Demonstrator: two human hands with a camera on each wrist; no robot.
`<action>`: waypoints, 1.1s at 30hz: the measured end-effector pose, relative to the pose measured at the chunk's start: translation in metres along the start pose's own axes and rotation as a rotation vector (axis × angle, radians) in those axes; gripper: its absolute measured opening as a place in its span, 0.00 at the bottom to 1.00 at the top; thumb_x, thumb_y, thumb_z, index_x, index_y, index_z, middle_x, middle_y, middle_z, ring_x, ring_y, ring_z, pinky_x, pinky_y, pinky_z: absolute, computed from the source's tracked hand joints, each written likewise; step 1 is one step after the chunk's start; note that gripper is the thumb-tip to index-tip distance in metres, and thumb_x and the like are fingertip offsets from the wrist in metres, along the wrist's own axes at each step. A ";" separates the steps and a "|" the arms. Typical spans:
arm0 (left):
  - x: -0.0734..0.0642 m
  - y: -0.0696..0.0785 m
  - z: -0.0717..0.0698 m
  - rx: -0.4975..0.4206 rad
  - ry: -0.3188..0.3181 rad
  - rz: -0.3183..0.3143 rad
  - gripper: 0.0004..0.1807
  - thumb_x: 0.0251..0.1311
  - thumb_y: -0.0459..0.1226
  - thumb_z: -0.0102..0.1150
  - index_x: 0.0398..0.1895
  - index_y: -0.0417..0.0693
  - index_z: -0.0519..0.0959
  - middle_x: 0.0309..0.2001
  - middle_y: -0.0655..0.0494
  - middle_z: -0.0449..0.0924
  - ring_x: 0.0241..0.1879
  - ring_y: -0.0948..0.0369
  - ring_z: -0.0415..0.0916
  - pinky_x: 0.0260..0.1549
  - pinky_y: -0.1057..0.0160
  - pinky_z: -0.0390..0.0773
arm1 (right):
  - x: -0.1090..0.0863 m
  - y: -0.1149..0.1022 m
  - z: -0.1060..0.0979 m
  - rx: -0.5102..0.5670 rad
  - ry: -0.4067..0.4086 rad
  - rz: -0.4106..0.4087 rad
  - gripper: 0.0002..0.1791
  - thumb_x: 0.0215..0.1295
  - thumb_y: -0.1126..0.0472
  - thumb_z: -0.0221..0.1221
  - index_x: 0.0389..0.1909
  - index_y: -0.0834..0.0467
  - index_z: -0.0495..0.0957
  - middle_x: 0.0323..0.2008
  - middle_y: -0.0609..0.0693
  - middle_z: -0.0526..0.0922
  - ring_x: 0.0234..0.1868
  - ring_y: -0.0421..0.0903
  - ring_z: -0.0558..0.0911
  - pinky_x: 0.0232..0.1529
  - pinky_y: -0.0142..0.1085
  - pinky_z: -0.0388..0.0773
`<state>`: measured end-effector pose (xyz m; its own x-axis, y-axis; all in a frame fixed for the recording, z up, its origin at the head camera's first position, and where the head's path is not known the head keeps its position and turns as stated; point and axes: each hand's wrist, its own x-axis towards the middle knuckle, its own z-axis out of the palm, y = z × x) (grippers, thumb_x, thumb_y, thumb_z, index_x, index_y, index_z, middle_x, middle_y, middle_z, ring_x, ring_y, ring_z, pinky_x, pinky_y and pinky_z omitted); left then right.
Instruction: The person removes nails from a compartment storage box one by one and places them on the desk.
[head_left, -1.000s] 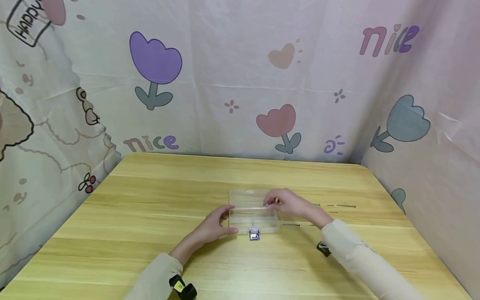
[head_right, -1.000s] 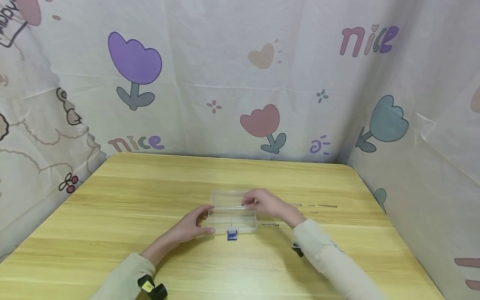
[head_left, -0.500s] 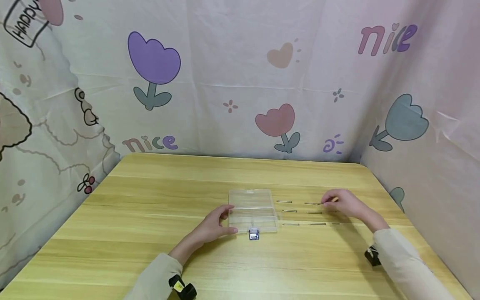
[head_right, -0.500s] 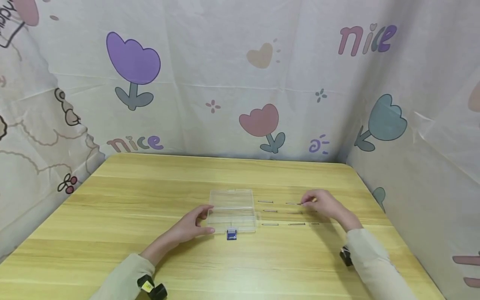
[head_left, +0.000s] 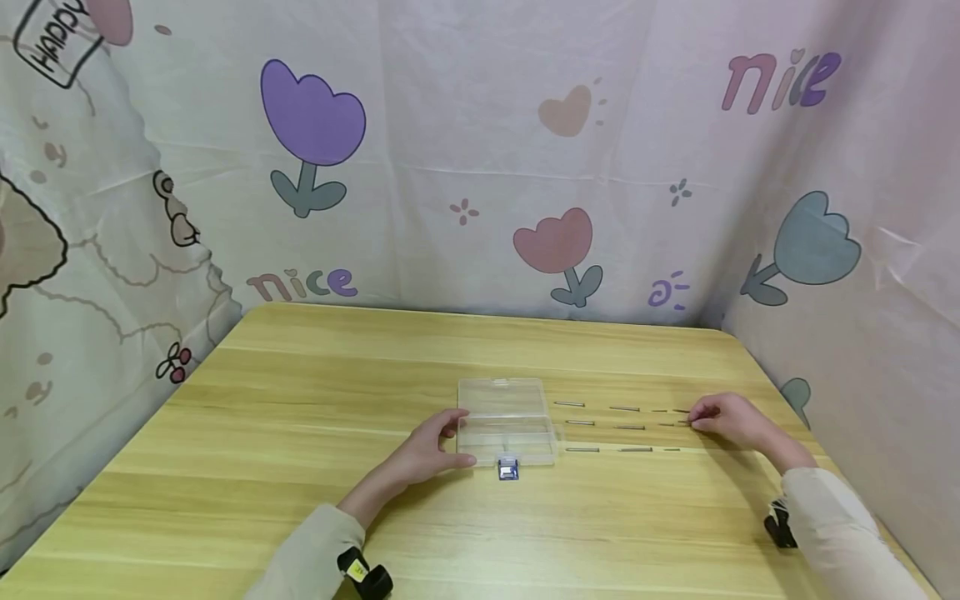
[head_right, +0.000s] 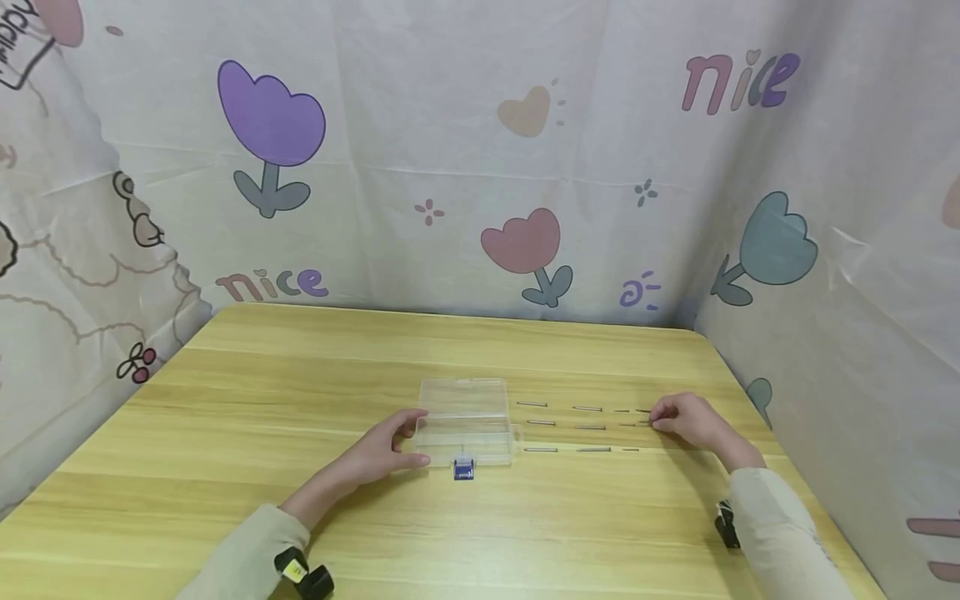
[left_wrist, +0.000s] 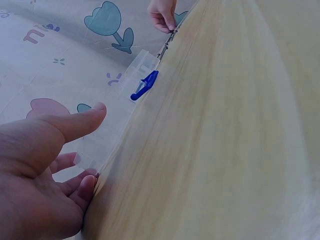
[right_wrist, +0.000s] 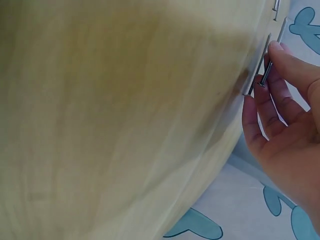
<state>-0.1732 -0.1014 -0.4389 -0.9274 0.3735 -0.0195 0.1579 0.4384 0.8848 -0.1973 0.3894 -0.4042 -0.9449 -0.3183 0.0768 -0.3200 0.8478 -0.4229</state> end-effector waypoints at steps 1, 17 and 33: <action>0.000 0.000 0.000 0.000 0.000 0.000 0.38 0.52 0.38 0.72 0.66 0.40 0.67 0.57 0.47 0.70 0.52 0.52 0.66 0.47 0.54 0.70 | 0.000 0.000 0.000 -0.005 -0.005 0.003 0.04 0.57 0.71 0.65 0.27 0.60 0.81 0.29 0.49 0.82 0.32 0.42 0.77 0.36 0.40 0.74; 0.000 0.000 -0.001 0.002 0.001 -0.002 0.39 0.51 0.39 0.73 0.66 0.41 0.67 0.56 0.48 0.70 0.51 0.52 0.66 0.46 0.55 0.70 | -0.006 0.003 -0.004 -0.030 -0.039 0.052 0.02 0.56 0.70 0.65 0.29 0.65 0.81 0.28 0.49 0.82 0.32 0.46 0.77 0.36 0.43 0.73; -0.001 0.000 0.000 0.011 0.003 0.007 0.38 0.51 0.38 0.72 0.66 0.39 0.67 0.56 0.47 0.70 0.51 0.52 0.66 0.47 0.54 0.70 | -0.006 0.007 -0.006 -0.019 -0.061 0.085 0.02 0.56 0.70 0.65 0.30 0.65 0.83 0.31 0.53 0.84 0.35 0.51 0.80 0.39 0.47 0.74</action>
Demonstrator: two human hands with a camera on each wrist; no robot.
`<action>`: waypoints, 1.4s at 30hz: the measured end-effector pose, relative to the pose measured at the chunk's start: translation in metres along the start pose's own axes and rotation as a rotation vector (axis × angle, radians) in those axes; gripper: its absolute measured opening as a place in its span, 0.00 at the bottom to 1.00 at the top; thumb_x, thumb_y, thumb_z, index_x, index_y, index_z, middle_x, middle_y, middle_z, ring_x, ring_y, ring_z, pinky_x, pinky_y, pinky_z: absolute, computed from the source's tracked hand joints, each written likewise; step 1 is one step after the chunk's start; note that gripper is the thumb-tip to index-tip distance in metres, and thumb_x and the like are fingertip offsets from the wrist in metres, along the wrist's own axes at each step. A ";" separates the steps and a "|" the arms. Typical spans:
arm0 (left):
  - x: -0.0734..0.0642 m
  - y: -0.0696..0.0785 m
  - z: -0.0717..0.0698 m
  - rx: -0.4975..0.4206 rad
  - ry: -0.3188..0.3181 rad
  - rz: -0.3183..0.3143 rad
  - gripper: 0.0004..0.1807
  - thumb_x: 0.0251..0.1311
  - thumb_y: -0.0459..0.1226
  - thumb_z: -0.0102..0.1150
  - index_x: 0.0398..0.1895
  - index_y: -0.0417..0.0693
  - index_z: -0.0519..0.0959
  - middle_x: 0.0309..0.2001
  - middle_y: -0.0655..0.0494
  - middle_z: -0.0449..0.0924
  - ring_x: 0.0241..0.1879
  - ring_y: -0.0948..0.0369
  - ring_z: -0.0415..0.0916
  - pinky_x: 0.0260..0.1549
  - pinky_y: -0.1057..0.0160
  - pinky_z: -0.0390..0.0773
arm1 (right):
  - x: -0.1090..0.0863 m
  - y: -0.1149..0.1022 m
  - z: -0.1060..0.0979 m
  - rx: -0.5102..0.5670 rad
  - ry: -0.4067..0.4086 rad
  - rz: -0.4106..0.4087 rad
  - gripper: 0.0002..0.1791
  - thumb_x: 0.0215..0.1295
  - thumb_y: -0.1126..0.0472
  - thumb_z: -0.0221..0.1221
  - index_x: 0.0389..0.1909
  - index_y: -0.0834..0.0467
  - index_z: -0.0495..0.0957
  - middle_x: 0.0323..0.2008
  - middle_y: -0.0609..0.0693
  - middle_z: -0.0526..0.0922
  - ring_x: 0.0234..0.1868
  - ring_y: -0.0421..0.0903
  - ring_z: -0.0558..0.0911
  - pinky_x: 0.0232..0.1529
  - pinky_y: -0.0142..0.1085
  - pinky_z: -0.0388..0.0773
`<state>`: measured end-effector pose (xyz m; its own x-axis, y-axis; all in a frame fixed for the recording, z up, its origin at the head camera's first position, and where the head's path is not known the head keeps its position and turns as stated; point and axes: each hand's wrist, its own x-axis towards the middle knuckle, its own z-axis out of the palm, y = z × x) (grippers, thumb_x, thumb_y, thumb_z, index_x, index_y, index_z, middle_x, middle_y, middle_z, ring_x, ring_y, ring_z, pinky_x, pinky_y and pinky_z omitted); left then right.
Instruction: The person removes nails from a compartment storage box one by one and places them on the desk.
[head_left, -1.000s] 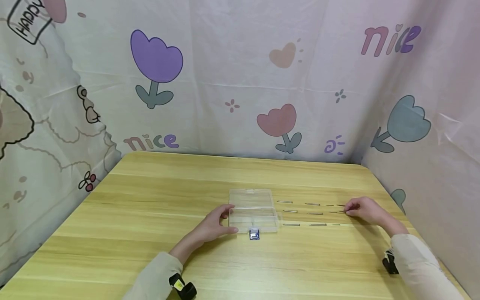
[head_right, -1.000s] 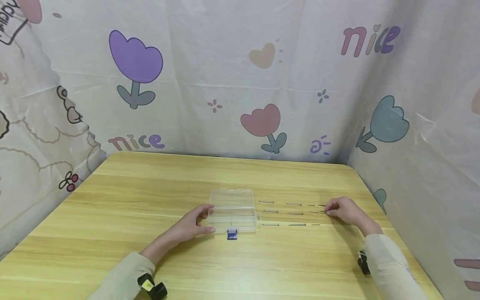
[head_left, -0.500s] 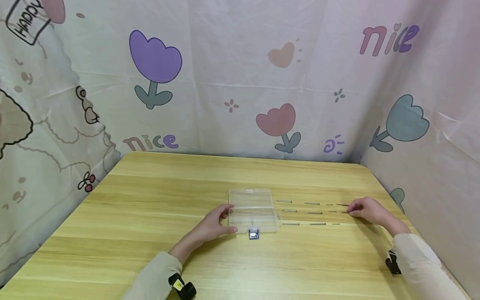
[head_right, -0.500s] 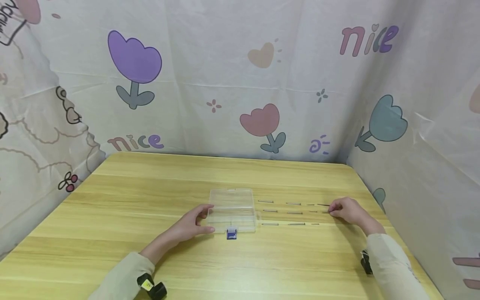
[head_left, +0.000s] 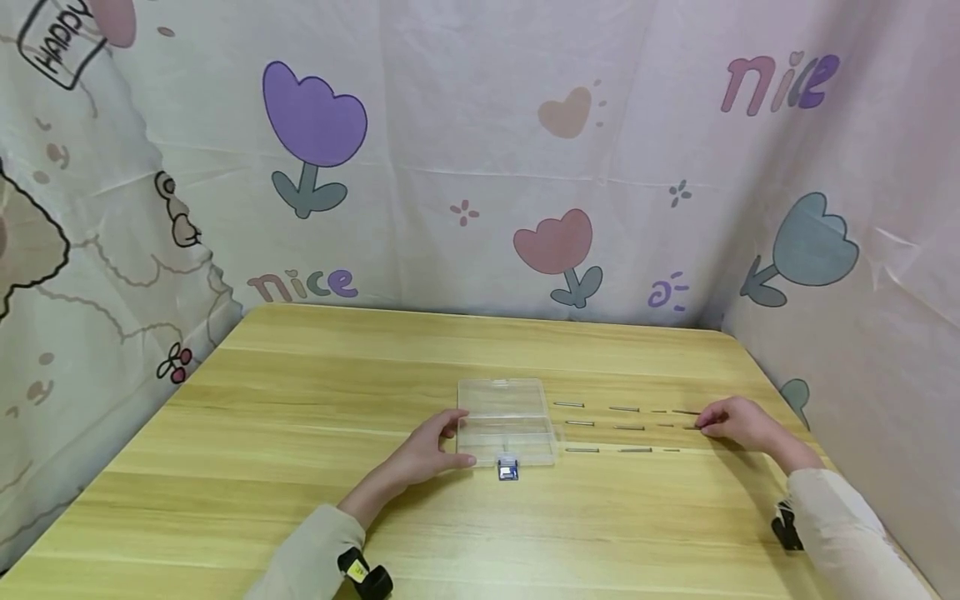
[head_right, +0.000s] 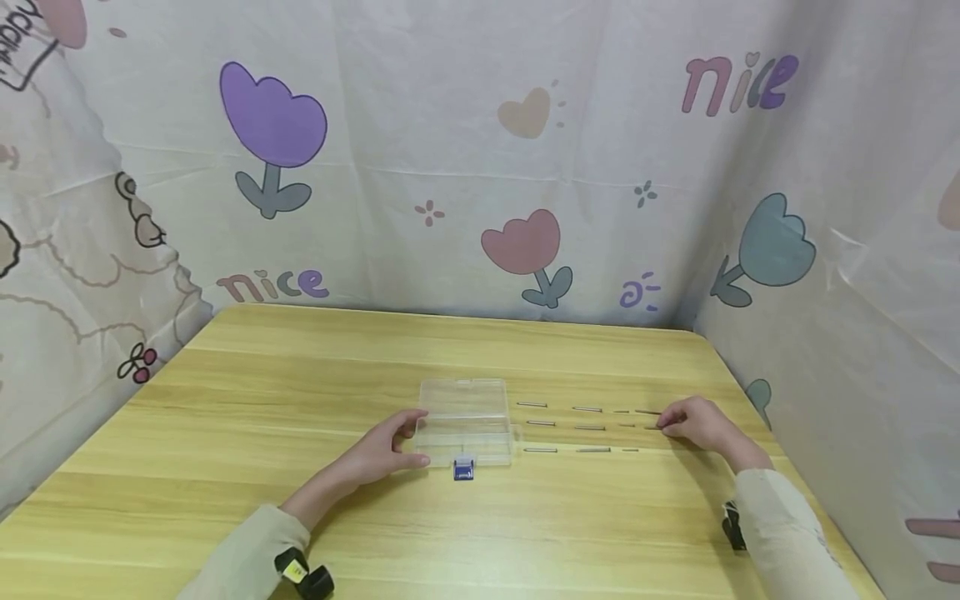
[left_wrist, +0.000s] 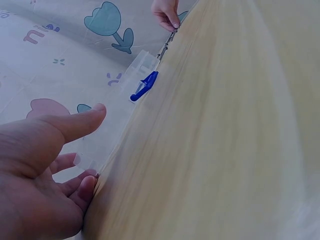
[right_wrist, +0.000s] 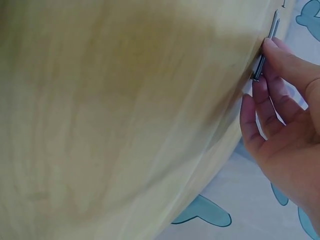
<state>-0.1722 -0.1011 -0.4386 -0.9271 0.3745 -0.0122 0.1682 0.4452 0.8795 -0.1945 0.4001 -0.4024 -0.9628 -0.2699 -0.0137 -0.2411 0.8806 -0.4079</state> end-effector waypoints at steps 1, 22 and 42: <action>0.000 0.000 0.000 0.002 0.000 0.002 0.38 0.51 0.38 0.72 0.66 0.39 0.67 0.56 0.47 0.70 0.51 0.52 0.66 0.47 0.54 0.70 | 0.000 0.000 0.000 -0.001 -0.002 0.001 0.02 0.55 0.71 0.65 0.31 0.65 0.83 0.31 0.54 0.84 0.35 0.51 0.80 0.39 0.47 0.74; 0.001 0.003 0.002 0.001 0.006 -0.011 0.38 0.51 0.38 0.73 0.66 0.40 0.67 0.56 0.47 0.70 0.52 0.52 0.66 0.48 0.53 0.70 | -0.002 0.001 -0.002 0.013 -0.002 0.019 0.05 0.54 0.68 0.67 0.33 0.64 0.83 0.33 0.54 0.85 0.36 0.51 0.81 0.40 0.45 0.74; 0.002 0.003 0.000 -0.011 -0.008 -0.023 0.41 0.52 0.38 0.72 0.69 0.40 0.65 0.58 0.46 0.69 0.53 0.51 0.66 0.50 0.52 0.70 | -0.003 -0.001 -0.003 0.079 0.030 0.062 0.09 0.57 0.64 0.67 0.37 0.65 0.83 0.35 0.55 0.85 0.38 0.50 0.80 0.39 0.41 0.74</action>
<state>-0.1740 -0.0990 -0.4363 -0.9280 0.3707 -0.0363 0.1431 0.4448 0.8841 -0.1916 0.4011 -0.3989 -0.9792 -0.2026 -0.0142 -0.1713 0.8614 -0.4782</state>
